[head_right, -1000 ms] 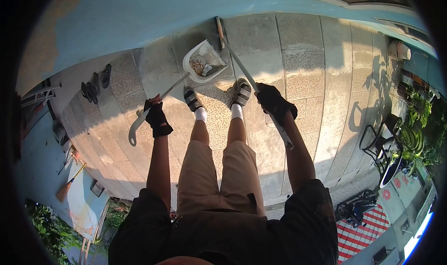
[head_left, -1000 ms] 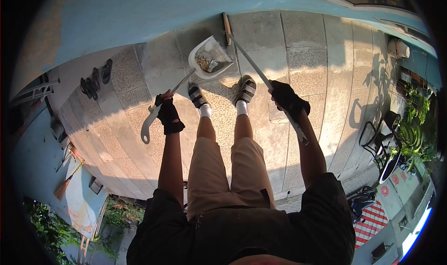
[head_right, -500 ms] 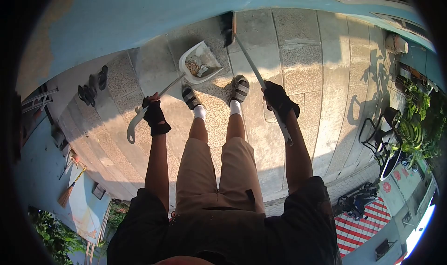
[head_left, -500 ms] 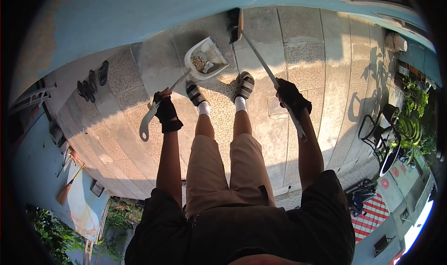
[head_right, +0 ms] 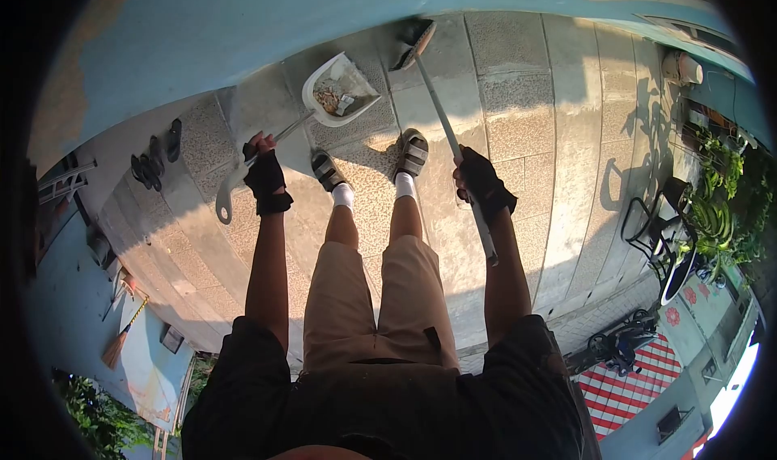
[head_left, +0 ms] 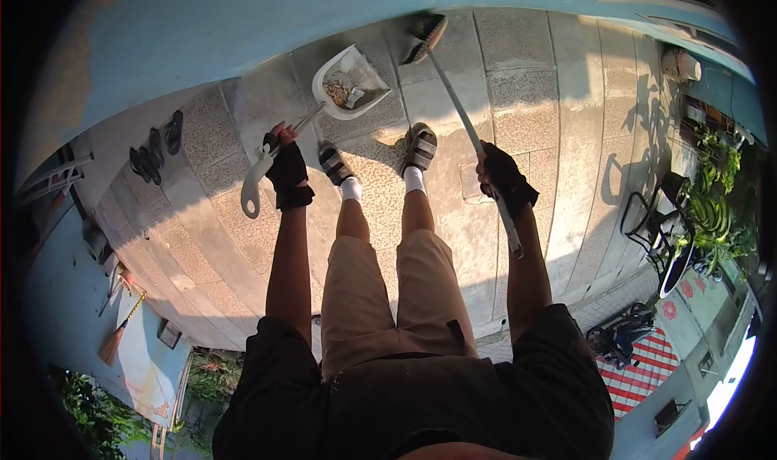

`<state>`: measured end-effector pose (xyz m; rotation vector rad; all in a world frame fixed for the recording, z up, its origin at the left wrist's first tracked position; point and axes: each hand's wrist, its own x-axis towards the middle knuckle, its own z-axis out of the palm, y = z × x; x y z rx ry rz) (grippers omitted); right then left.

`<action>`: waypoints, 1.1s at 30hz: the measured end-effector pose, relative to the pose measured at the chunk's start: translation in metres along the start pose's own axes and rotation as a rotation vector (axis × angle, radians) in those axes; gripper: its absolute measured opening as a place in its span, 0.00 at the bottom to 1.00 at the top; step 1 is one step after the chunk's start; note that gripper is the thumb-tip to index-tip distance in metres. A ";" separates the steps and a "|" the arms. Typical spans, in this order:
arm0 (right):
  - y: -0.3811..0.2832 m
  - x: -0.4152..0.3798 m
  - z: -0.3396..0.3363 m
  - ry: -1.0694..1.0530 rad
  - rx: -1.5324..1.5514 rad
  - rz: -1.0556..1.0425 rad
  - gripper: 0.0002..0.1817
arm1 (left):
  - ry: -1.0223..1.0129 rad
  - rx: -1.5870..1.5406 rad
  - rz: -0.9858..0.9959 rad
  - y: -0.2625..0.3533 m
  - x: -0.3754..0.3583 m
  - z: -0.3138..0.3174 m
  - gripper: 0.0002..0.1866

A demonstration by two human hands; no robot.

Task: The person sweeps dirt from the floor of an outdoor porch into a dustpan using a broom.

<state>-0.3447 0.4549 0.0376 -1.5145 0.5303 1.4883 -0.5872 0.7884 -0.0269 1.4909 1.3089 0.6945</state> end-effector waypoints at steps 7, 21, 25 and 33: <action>-0.007 -0.053 -0.053 0.164 0.082 -0.004 0.12 | -0.169 -0.047 0.039 0.048 0.023 0.055 0.12; -0.083 0.075 -0.008 0.370 -1.153 0.022 0.10 | -0.223 0.240 0.192 0.038 0.071 0.200 0.16; -0.018 0.110 -0.005 0.315 -1.537 -0.275 0.10 | -0.179 0.385 0.386 0.060 0.073 0.211 0.16; -0.002 0.009 -0.025 0.354 -1.123 -0.132 0.28 | -0.170 0.330 0.431 0.051 0.080 0.228 0.16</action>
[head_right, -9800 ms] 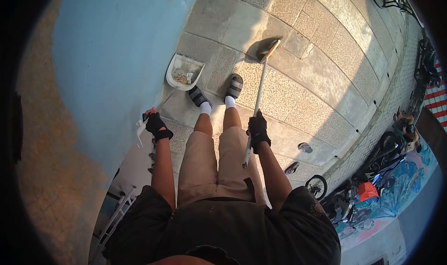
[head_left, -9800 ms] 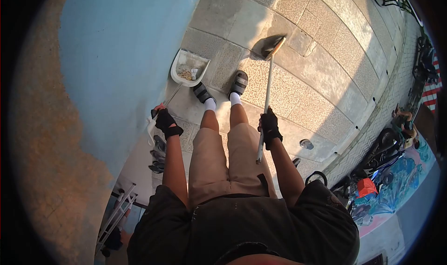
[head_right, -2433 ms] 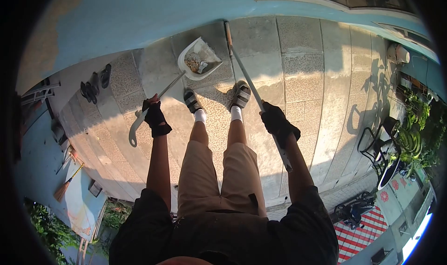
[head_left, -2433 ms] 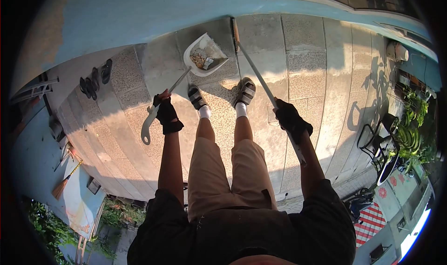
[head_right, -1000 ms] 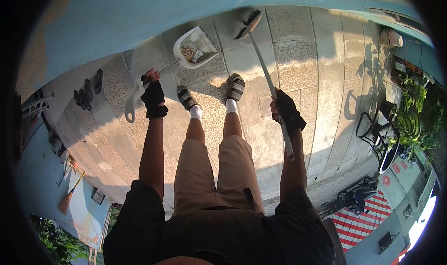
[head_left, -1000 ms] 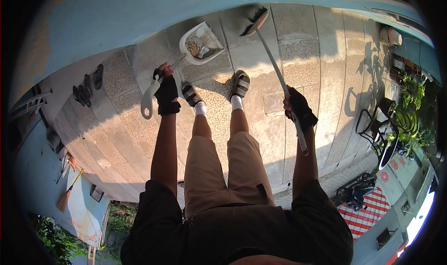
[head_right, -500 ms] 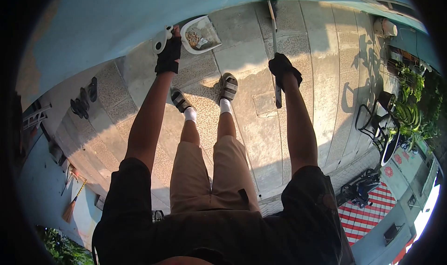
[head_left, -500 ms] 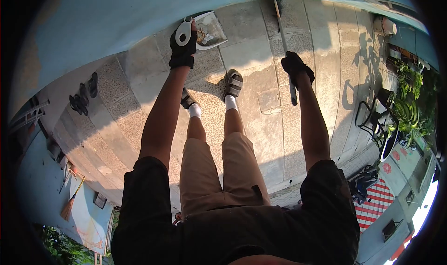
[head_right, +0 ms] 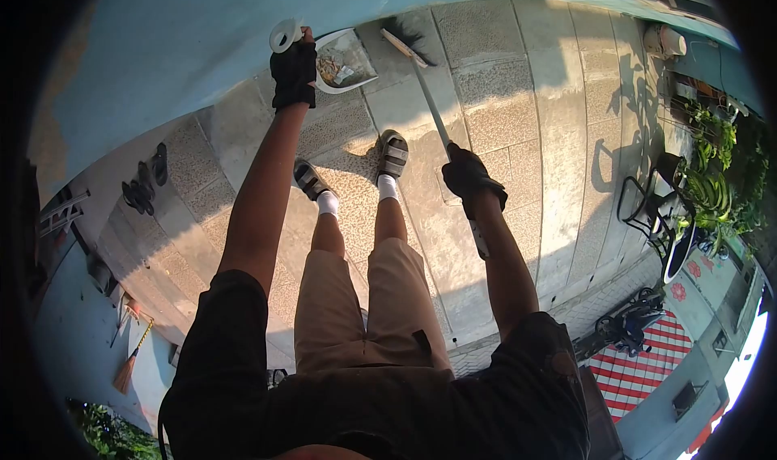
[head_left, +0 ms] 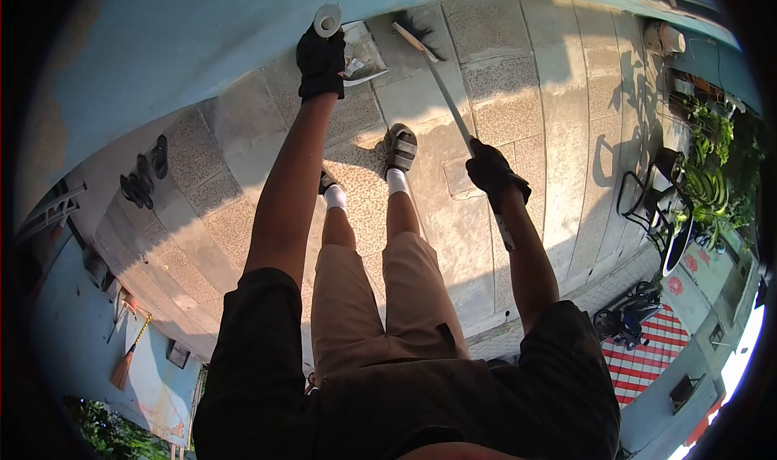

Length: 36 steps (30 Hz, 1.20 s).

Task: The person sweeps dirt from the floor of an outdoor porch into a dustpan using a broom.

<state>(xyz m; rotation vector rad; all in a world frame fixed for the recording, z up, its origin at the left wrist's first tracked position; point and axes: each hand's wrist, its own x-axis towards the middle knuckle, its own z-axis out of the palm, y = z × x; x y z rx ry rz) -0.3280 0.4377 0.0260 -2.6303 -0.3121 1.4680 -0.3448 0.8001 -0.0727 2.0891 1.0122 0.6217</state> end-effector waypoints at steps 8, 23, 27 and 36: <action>-0.009 0.039 -0.026 0.102 0.039 0.072 0.25 | -0.147 0.044 -0.091 -0.007 0.013 -0.010 0.22; -0.020 -0.025 0.052 -0.138 -0.122 -0.159 0.26 | -0.138 0.030 0.088 -0.002 0.003 -0.009 0.19; 0.009 -0.051 0.018 -0.052 -0.050 -0.107 0.34 | -0.137 -0.064 0.016 -0.013 0.001 -0.012 0.18; -0.047 0.070 0.023 0.071 -0.162 -0.046 0.10 | -0.212 -0.048 -0.048 -0.016 -0.006 -0.011 0.19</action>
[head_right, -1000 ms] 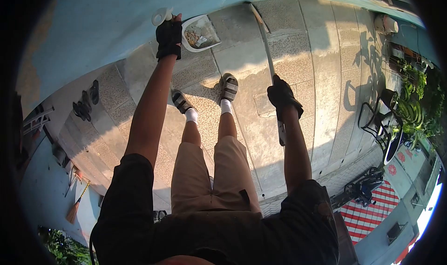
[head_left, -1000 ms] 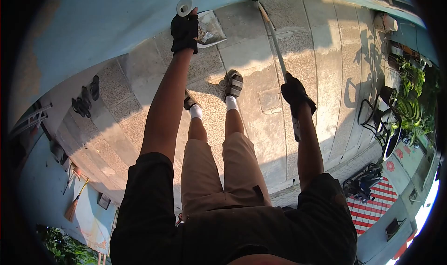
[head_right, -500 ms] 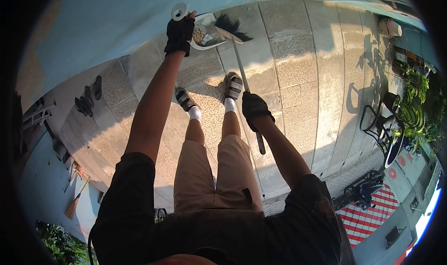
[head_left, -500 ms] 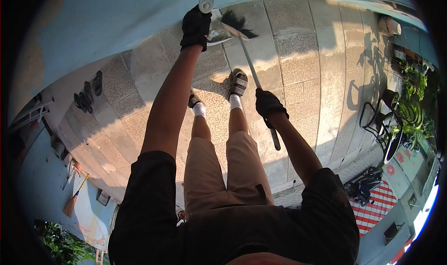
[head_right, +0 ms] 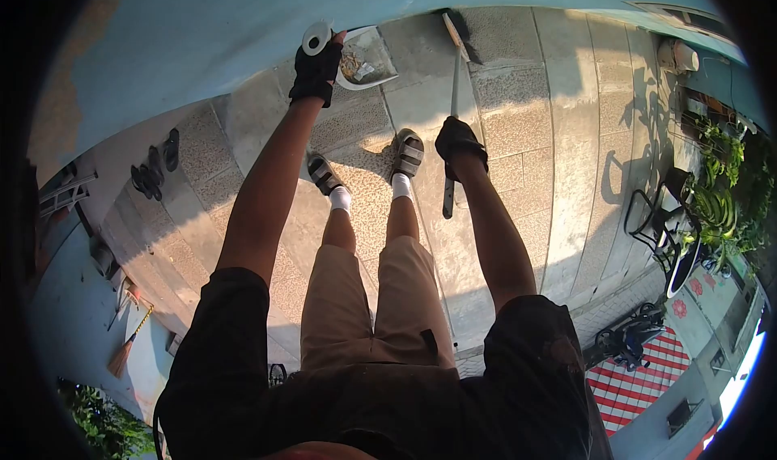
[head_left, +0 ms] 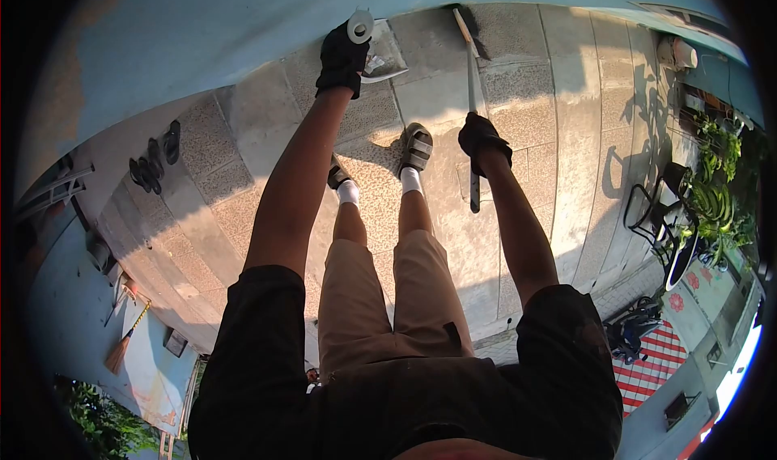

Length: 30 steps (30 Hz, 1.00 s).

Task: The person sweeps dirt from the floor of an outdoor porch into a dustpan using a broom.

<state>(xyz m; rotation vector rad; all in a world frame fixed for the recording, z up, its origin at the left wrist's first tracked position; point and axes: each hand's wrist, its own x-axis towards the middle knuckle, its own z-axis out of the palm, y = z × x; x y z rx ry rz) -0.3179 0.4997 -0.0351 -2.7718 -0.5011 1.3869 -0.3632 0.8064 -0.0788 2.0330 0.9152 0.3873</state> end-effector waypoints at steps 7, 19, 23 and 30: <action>-0.035 -0.079 0.031 -0.103 0.044 -0.194 0.15 | -0.032 0.069 0.043 0.028 -0.007 -0.002 0.24; 0.017 -0.171 -0.003 -0.190 0.158 0.049 0.39 | 0.020 -0.051 0.086 -0.002 -0.018 -0.001 0.19; 0.048 -0.147 0.027 0.052 0.418 -0.127 0.36 | 0.033 -0.110 0.062 -0.018 -0.021 0.001 0.21; 0.092 -0.067 0.061 -0.475 1.669 0.393 0.13 | 0.045 -0.202 -0.143 -0.005 -0.043 -0.029 0.16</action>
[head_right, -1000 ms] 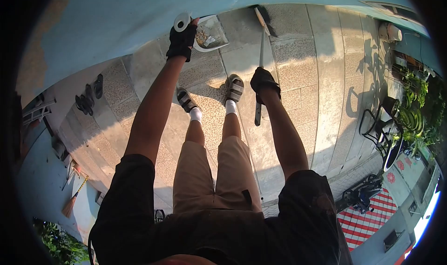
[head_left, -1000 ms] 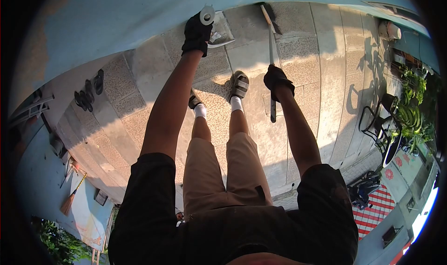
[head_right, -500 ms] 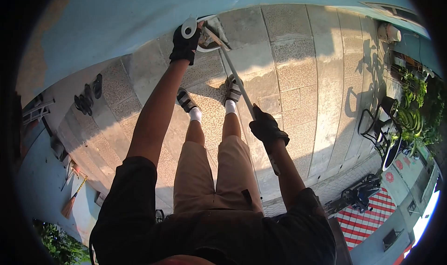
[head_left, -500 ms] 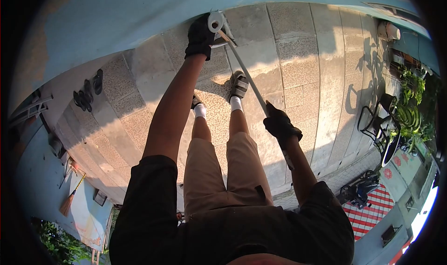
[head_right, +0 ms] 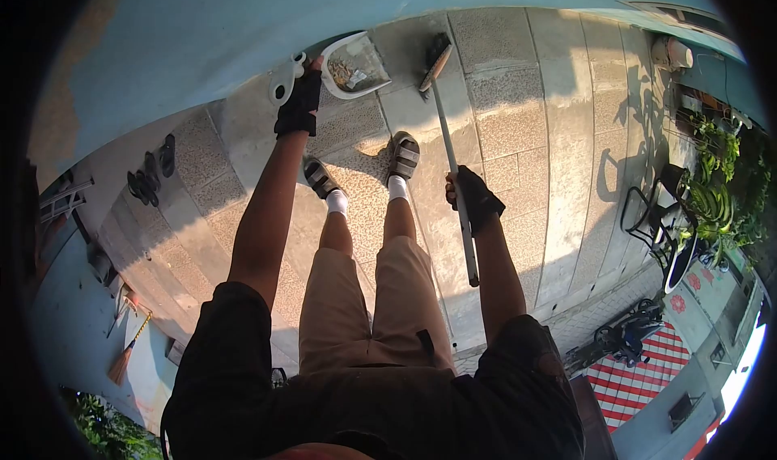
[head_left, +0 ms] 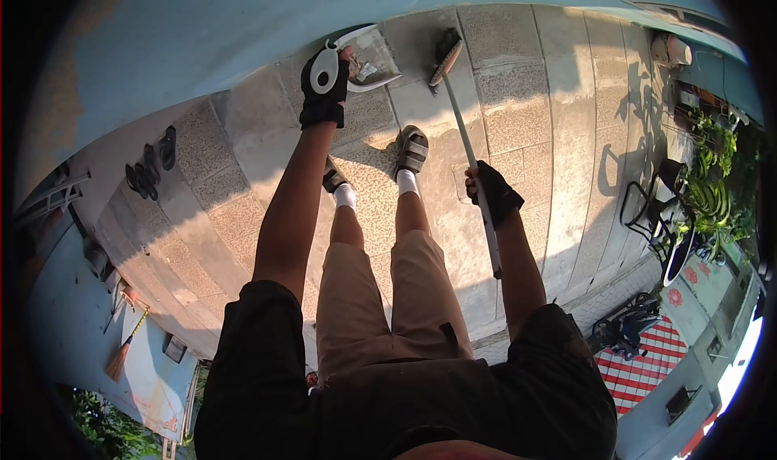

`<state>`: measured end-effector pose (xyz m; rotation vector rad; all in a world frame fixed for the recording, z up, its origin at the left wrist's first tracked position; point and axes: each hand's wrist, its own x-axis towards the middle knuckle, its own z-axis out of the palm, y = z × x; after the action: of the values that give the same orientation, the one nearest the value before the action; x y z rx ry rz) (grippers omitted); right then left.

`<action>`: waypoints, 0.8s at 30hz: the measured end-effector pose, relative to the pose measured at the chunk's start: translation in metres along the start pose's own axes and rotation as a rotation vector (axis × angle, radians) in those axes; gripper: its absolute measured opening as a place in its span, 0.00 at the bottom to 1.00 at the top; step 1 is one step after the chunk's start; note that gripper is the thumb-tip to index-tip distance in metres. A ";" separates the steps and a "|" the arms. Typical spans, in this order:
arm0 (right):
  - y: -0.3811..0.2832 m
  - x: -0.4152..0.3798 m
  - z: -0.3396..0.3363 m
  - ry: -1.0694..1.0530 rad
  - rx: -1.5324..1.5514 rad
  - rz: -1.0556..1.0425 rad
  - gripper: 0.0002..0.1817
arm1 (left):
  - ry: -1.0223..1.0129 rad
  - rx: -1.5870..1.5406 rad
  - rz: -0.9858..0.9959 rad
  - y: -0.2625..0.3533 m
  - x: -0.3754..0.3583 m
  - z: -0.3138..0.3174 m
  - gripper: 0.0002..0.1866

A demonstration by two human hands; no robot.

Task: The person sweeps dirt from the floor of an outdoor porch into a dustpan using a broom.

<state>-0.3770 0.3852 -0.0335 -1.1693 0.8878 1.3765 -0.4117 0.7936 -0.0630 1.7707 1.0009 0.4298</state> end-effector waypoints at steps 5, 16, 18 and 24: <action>-0.024 -0.001 0.046 0.173 -0.079 -0.144 0.15 | 0.106 -0.105 -0.080 -0.011 -0.009 -0.013 0.15; -0.040 0.042 0.085 0.253 -0.405 -0.373 0.03 | 0.177 0.212 0.044 0.005 0.028 0.002 0.21; -0.053 0.058 0.081 0.004 -0.072 -0.052 0.05 | 0.168 0.187 0.025 0.008 0.027 0.004 0.21; -0.018 0.101 0.075 0.032 0.112 -0.232 0.13 | 0.082 0.156 0.029 -0.006 0.017 0.020 0.17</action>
<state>-0.3661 0.4851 -0.1110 -1.1715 0.8129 1.1098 -0.3903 0.7958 -0.0797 1.9225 1.0927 0.4565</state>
